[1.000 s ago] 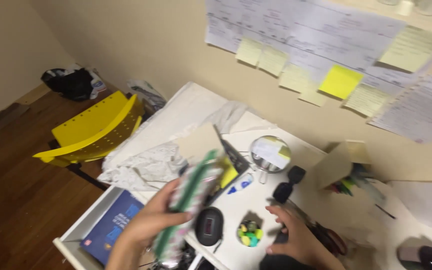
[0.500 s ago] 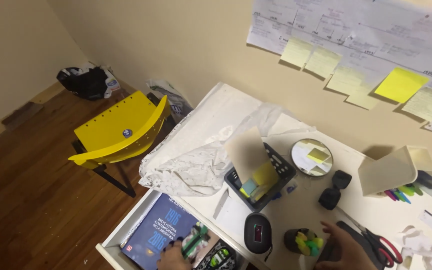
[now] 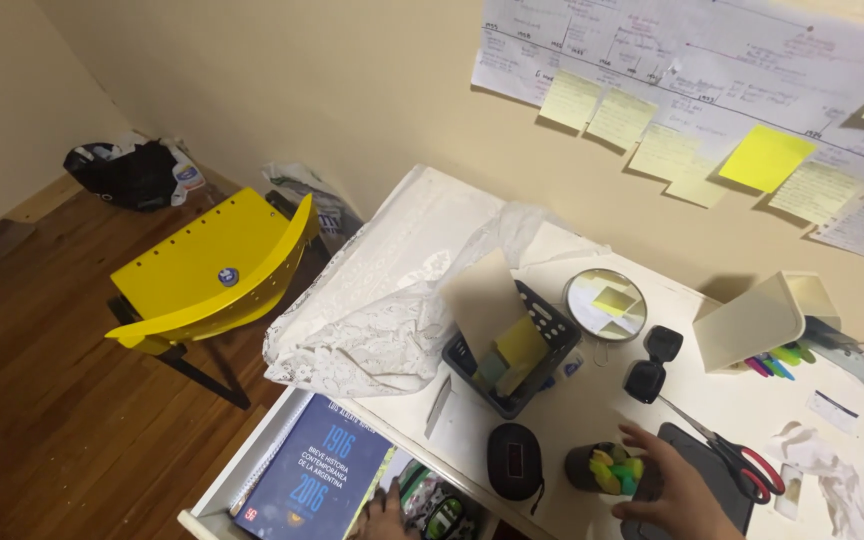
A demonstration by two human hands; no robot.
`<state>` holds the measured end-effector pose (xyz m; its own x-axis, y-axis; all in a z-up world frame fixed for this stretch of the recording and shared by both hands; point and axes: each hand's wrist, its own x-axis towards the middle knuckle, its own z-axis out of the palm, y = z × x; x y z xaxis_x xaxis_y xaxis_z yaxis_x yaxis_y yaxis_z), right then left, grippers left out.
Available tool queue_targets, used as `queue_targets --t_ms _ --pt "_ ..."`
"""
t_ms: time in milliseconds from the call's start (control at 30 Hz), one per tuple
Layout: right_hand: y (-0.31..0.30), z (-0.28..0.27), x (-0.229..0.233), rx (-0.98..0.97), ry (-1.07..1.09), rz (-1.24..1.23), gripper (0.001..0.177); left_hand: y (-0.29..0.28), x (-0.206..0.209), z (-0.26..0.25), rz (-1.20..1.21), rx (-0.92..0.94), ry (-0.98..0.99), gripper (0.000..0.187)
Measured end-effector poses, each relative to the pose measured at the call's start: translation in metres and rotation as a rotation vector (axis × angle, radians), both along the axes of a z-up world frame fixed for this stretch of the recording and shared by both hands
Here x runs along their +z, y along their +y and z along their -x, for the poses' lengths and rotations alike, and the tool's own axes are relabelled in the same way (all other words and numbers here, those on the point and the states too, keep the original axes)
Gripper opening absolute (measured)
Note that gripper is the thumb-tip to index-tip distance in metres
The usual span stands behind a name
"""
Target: The person organizes stationery items on a cluttered desk. They pick up pens and highlighters from a pencil case and place them into a small wooden organizer. They also move a ruler and other small items into the organizer.
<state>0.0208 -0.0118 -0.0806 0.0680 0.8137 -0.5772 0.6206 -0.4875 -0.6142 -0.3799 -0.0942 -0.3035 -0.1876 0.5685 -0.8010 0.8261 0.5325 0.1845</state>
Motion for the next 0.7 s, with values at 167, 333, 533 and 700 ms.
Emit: queue_targets --t_ms 167,333,533,700 --pt "-0.003 0.001 -0.046 -0.052 0.152 -0.117 0.097 0.010 -0.004 -0.006 -0.253 0.060 0.046 0.068" --pt "0.000 0.001 -0.051 0.051 -0.079 -0.239 0.069 0.043 0.064 -0.049 -1.037 0.223 -0.144 0.012" --pt "0.013 -0.022 -0.044 -0.115 -0.295 -0.295 0.077 0.119 0.131 -0.100 -1.035 0.317 -0.362 0.019" --pt "0.029 -0.067 -0.084 -0.180 -0.307 -0.432 0.098 0.171 0.135 -0.122 -0.541 1.093 -0.648 0.035"
